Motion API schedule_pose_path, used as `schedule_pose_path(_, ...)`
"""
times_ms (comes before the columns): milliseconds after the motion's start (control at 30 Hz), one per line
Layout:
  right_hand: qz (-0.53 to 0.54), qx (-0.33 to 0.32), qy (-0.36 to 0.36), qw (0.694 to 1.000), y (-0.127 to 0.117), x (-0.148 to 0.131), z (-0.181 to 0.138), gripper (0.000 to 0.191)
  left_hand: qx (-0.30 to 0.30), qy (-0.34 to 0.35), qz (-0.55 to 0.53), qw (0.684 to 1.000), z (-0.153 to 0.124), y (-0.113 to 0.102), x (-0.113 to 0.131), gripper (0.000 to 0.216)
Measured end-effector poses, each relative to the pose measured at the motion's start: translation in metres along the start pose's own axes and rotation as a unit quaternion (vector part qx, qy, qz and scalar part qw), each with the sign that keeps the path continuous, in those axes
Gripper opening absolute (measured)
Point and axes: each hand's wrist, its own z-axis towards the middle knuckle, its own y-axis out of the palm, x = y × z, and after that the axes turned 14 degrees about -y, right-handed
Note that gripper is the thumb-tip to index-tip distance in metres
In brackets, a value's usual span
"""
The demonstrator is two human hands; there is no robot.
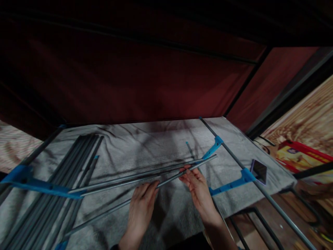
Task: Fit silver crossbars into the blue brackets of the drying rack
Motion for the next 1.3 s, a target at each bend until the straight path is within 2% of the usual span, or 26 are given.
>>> schedule_pose_path(300, 0.034, 0.033, 0.003, 0.999, -0.007, 0.006, 0.005, 0.044, -0.006, -0.03, -0.013, 0.999, -0.006, -0.005, -0.032, 0.034)
schedule_pose_path(500, 0.035, 0.013, 0.006, 0.999, 0.004, 0.01, 0.0, 0.04, -0.005, -0.044, -0.018, 0.999, -0.009, -0.004, -0.025, 0.035)
schedule_pose_path(700, 0.043, 0.009, 0.004, 0.999, 0.019, 0.007, -0.008, 0.039, 0.034, -0.031, 0.0, 0.999, -0.005, -0.005, -0.007, 0.036)
schedule_pose_path(767, 0.051, 0.009, -0.004, 0.999, 0.021, 0.005, -0.007, 0.04, 0.034, -0.038, 0.006, 0.999, -0.004, -0.008, -0.009, 0.035)
schedule_pose_path(867, 0.055, 0.01, -0.013, 0.998, 0.019, 0.006, -0.004, 0.04, 0.032, -0.06, 0.018, 0.997, -0.009, -0.014, -0.024, 0.036)
schedule_pose_path(1067, 0.034, 0.019, 0.024, 0.999, 0.005, 0.036, -0.004, 0.042, 0.042, -0.076, 0.059, 0.994, -0.03, -0.021, -0.065, 0.041)
schedule_pose_path(1167, 0.018, 0.036, 0.038, 0.998, -0.01, 0.054, -0.005, 0.044, 0.014, -0.098, 0.086, 0.991, -0.04, -0.022, -0.07, 0.038)
schedule_pose_path(1300, -0.026, 0.035, 0.038, 0.998, -0.046, 0.073, -0.007, 0.041, -0.048, -0.157, 0.104, 0.981, -0.047, -0.026, -0.066, 0.037)
